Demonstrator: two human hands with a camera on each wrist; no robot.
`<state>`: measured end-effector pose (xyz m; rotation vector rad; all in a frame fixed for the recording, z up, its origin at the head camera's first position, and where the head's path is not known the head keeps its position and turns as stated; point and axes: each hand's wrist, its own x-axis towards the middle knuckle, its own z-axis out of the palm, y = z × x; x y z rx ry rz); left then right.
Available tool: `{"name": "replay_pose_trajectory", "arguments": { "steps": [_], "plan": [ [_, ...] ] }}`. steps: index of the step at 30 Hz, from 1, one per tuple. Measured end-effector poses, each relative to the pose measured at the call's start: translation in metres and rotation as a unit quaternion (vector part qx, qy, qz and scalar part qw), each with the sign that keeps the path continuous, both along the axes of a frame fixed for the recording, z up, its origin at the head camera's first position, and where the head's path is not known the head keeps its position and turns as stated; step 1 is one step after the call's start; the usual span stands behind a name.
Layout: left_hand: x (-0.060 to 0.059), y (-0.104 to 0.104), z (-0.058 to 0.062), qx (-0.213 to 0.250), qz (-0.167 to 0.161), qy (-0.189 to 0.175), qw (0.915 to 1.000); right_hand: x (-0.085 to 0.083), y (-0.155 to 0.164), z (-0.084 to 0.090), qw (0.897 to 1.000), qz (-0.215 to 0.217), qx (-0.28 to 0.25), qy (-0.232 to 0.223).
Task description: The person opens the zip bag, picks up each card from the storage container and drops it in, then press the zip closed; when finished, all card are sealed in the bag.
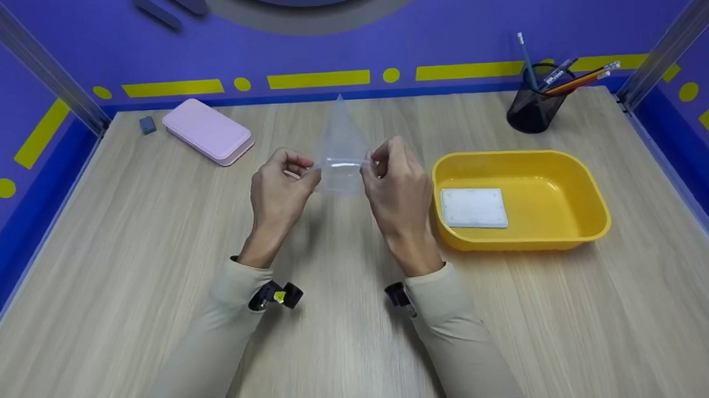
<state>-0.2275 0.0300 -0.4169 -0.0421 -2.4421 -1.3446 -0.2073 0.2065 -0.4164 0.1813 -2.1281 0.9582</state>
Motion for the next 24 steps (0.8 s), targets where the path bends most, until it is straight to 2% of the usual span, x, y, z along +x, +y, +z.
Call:
{"name": "replay_pose_trajectory", "arguments": {
  "steps": [3, 11, 16, 19, 24],
  "plan": [
    [0.0005, 0.0006, 0.0008, -0.006, -0.004, 0.018, 0.9998, -0.0002, 0.0, 0.0002, 1.0, 0.01, 0.009, -0.02],
    [0.0007, 0.0002, 0.001, -0.011, -0.009, 0.045, 0.9989, -0.0008, -0.0036, 0.0014, 0.997, 0.059, 0.037, -0.015],
    [-0.0013, -0.0033, 0.002, 0.011, -0.032, 0.06, 0.9976, -0.0007, -0.0047, 0.0052, 0.995, 0.092, 0.041, -0.019],
    [-0.0014, -0.0059, 0.0034, 0.028, -0.047, 0.072, 0.9959, -0.0004, -0.0032, 0.0066, 0.995, 0.085, 0.038, -0.021],
    [-0.0012, -0.0083, 0.0046, 0.029, -0.071, 0.085, 0.9934, 0.0013, 0.0004, 0.0097, 0.999, 0.039, 0.006, -0.031]
  ]
}}
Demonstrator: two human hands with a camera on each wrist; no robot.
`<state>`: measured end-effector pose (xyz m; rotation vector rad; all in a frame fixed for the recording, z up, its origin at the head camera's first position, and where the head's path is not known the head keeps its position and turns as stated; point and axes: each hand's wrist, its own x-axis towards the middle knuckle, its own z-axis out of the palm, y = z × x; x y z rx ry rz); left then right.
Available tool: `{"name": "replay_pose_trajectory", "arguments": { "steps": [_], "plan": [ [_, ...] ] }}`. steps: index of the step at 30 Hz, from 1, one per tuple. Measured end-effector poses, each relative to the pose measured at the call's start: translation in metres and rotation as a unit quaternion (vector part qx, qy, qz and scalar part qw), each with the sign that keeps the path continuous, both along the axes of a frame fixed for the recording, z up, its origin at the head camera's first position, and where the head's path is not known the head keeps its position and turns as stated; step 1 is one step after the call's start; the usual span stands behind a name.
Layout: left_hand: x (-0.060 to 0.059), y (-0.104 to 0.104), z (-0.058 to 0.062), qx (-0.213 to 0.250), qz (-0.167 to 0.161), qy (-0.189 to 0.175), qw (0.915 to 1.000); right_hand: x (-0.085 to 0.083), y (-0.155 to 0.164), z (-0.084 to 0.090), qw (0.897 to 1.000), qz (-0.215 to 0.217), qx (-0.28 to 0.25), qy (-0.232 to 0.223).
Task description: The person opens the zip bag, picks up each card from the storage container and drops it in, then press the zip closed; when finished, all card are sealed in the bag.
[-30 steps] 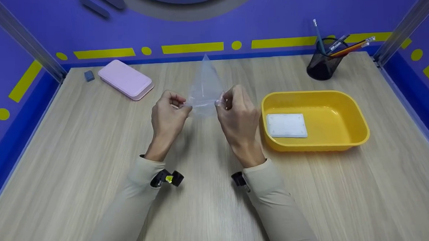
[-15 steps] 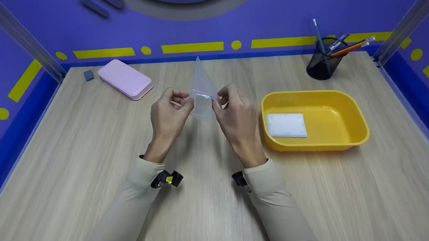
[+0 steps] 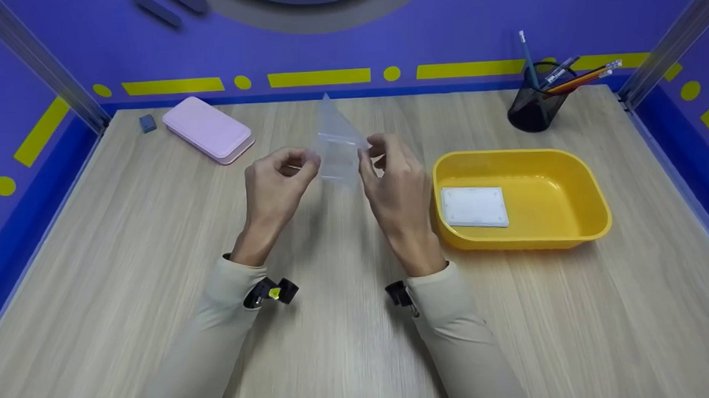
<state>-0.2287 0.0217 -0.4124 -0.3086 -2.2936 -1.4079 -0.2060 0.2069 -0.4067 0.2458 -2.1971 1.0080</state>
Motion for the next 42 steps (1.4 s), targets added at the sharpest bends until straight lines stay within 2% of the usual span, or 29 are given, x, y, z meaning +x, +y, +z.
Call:
{"name": "replay_pose_trajectory", "arguments": {
  "steps": [5, 12, 18, 22, 27, 30, 34, 37, 42],
  "plan": [
    [0.0, -0.001, 0.0, -0.015, -0.02, 0.009, 0.9996, 0.0, 0.007, 0.001, 1.0, -0.023, -0.007, 0.011],
    [0.0, -0.003, 0.002, -0.036, -0.01, -0.012, 0.9992, -0.002, 0.014, 0.002, 0.998, -0.022, 0.031, 0.054],
    [0.001, -0.003, 0.002, -0.064, -0.012, -0.012, 0.9978, -0.001, 0.014, 0.004, 0.998, -0.015, 0.031, 0.051],
    [0.003, -0.001, 0.002, -0.085, -0.02, 0.018, 0.996, -0.001, 0.013, 0.004, 0.997, -0.007, 0.049, 0.052],
    [0.004, 0.002, 0.004, -0.07, -0.041, 0.079, 0.9935, -0.001, 0.013, 0.003, 0.995, 0.006, 0.072, 0.066],
    [0.003, 0.002, 0.003, -0.054, -0.05, 0.129, 0.989, -0.002, 0.013, 0.003, 0.993, 0.022, 0.085, 0.078],
    [0.0, 0.0, 0.003, -0.044, -0.044, 0.185, 0.9808, -0.002, 0.013, 0.003, 0.991, 0.047, 0.094, 0.082],
    [0.0, -0.001, 0.004, -0.037, -0.038, 0.199, 0.9785, -0.002, 0.012, 0.004, 0.99, 0.059, 0.098, 0.084],
    [-0.001, -0.003, 0.005, -0.026, -0.032, 0.192, 0.9806, 0.0, 0.011, 0.006, 0.99, 0.067, 0.098, 0.082]
  ]
}}
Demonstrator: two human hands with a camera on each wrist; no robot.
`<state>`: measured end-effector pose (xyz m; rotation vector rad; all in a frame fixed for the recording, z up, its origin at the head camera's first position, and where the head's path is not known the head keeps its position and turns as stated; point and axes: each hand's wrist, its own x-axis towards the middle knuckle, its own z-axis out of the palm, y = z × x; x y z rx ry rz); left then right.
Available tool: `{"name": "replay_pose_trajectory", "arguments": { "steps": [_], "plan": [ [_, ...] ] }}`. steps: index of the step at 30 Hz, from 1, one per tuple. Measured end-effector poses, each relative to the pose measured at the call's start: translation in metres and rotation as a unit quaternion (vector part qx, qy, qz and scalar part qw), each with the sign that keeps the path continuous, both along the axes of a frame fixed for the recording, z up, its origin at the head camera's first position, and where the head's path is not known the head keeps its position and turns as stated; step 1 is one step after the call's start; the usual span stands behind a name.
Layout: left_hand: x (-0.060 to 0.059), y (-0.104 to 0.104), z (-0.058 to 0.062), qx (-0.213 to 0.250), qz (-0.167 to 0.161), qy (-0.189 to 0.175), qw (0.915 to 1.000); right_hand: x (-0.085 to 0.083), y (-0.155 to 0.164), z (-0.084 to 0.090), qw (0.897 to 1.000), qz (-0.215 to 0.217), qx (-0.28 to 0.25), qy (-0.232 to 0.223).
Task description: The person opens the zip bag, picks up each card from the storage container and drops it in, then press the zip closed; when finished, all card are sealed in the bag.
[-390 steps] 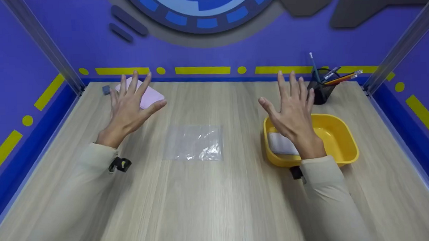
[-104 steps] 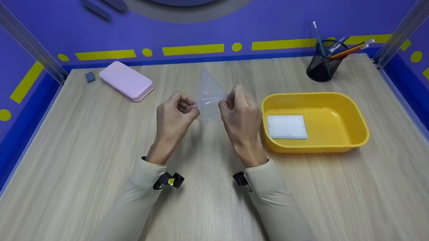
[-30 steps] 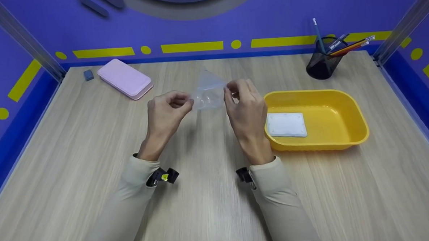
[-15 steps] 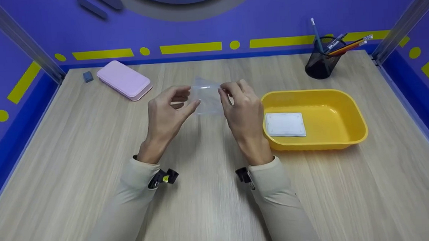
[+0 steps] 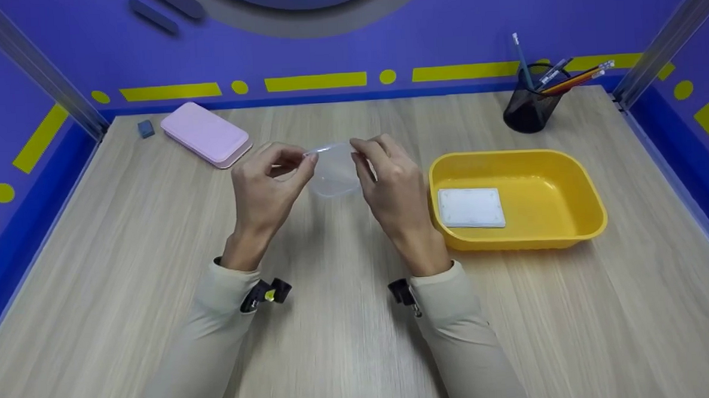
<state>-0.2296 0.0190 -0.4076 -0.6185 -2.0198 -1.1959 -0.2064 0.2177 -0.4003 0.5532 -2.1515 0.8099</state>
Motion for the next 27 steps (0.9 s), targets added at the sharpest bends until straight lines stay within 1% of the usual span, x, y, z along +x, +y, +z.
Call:
{"name": "replay_pose_trajectory", "arguments": {
  "steps": [4, 7, 11, 14, 16, 20, 23, 27],
  "plan": [
    [0.001, -0.002, 0.001, 0.002, 0.013, -0.007, 0.9999, 0.002, -0.002, 0.002, 0.999, 0.006, -0.016, -0.029],
    [0.002, -0.003, 0.002, 0.007, 0.026, -0.01, 0.9996, 0.004, -0.002, 0.004, 0.997, 0.014, -0.042, -0.07],
    [0.003, -0.004, 0.005, 0.022, 0.046, -0.011, 0.9986, 0.004, -0.001, 0.007, 0.989, 0.017, -0.081, -0.12],
    [0.003, -0.005, 0.006, 0.037, 0.055, -0.004, 0.9978, 0.005, 0.0, 0.008, 0.985, 0.009, -0.094, -0.146],
    [0.003, -0.004, 0.005, 0.044, 0.058, 0.001, 0.9973, 0.005, 0.0, 0.008, 0.981, 0.003, -0.096, -0.168],
    [0.003, -0.003, 0.005, 0.047, 0.055, 0.006, 0.9973, 0.007, 0.001, 0.009, 0.971, -0.004, -0.111, -0.212],
    [0.002, -0.002, 0.005, 0.035, 0.064, 0.012, 0.9973, 0.008, 0.001, 0.011, 0.967, -0.015, -0.125, -0.222],
    [0.002, -0.001, 0.004, 0.018, 0.076, 0.025, 0.9966, 0.009, 0.001, 0.014, 0.97, -0.025, -0.125, -0.205]
  ]
}}
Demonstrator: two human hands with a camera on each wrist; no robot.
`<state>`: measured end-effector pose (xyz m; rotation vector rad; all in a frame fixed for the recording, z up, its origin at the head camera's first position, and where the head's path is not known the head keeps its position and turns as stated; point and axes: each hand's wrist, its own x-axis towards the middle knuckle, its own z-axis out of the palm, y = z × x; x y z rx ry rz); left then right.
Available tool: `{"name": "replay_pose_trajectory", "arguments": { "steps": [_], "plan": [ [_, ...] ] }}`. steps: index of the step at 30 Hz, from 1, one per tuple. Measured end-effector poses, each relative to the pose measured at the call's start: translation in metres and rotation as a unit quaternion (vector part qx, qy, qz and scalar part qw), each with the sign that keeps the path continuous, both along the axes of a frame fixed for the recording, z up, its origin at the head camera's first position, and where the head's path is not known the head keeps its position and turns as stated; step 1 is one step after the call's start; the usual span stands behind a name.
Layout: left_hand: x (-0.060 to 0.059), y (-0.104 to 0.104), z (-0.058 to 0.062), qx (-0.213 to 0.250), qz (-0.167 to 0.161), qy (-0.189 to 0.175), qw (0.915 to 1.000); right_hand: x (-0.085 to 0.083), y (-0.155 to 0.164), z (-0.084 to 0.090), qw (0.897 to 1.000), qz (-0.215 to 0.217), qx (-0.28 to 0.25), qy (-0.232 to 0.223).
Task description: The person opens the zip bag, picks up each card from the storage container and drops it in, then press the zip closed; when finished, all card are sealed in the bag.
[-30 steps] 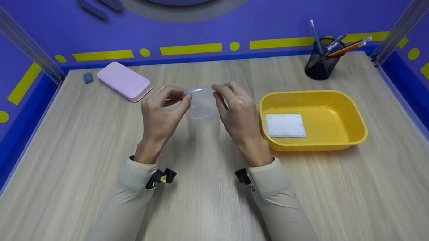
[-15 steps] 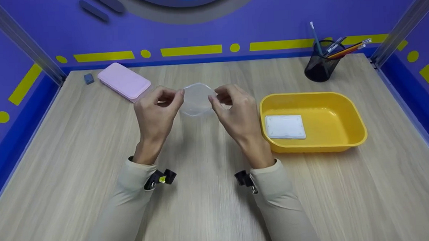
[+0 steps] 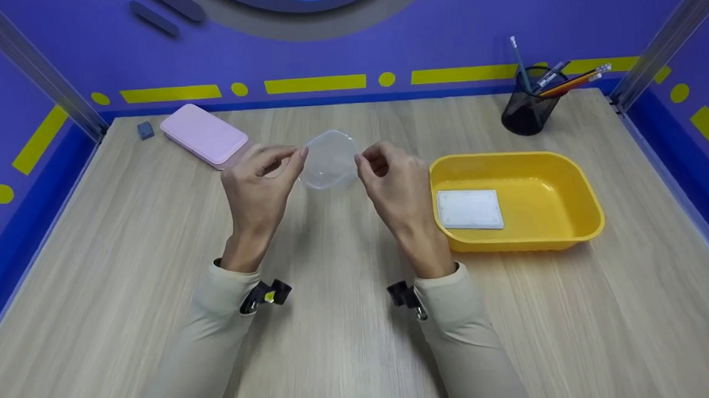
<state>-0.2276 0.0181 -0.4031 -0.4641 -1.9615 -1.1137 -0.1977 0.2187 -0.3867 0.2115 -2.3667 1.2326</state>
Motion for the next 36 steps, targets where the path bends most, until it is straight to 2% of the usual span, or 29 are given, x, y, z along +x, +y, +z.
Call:
{"name": "replay_pose_trajectory", "arguments": {
  "steps": [2, 6, 9, 12, 15, 20, 25, 30, 36],
  "plan": [
    [-0.001, 0.0, 0.0, 0.0, -0.007, 0.008, 0.9999, 0.0, -0.001, 0.002, 1.0, -0.002, 0.002, 0.007],
    [-0.002, 0.0, 0.001, 0.015, -0.043, 0.021, 0.9987, 0.0, -0.002, 0.005, 1.0, -0.003, 0.007, 0.014],
    [-0.003, -0.001, 0.002, 0.034, -0.066, 0.02, 0.9971, 0.001, -0.002, 0.005, 1.0, -0.004, 0.009, 0.02],
    [-0.004, -0.002, 0.0, 0.052, -0.074, 0.013, 0.9958, 0.0, -0.002, 0.005, 1.0, -0.005, 0.005, 0.028],
    [-0.004, -0.004, -0.001, 0.061, -0.066, 0.007, 0.9959, 0.0, -0.002, 0.004, 0.999, -0.003, 0.006, 0.036],
    [-0.004, -0.003, -0.003, 0.047, -0.042, 0.002, 0.998, -0.002, -0.002, 0.002, 0.999, -0.002, 0.013, 0.041],
    [-0.004, -0.001, -0.005, 0.034, -0.025, 0.009, 0.9991, 0.0, 0.002, 0.004, 1.0, -0.009, -0.001, 0.019],
    [-0.005, -0.002, -0.006, 0.037, -0.016, 0.017, 0.999, 0.0, 0.017, 0.011, 1.0, -0.011, -0.011, 0.013],
    [-0.007, -0.005, -0.005, 0.039, -0.012, 0.017, 0.999, -0.003, 0.046, 0.019, 1.0, 0.002, 0.029, 0.004]
  ]
}}
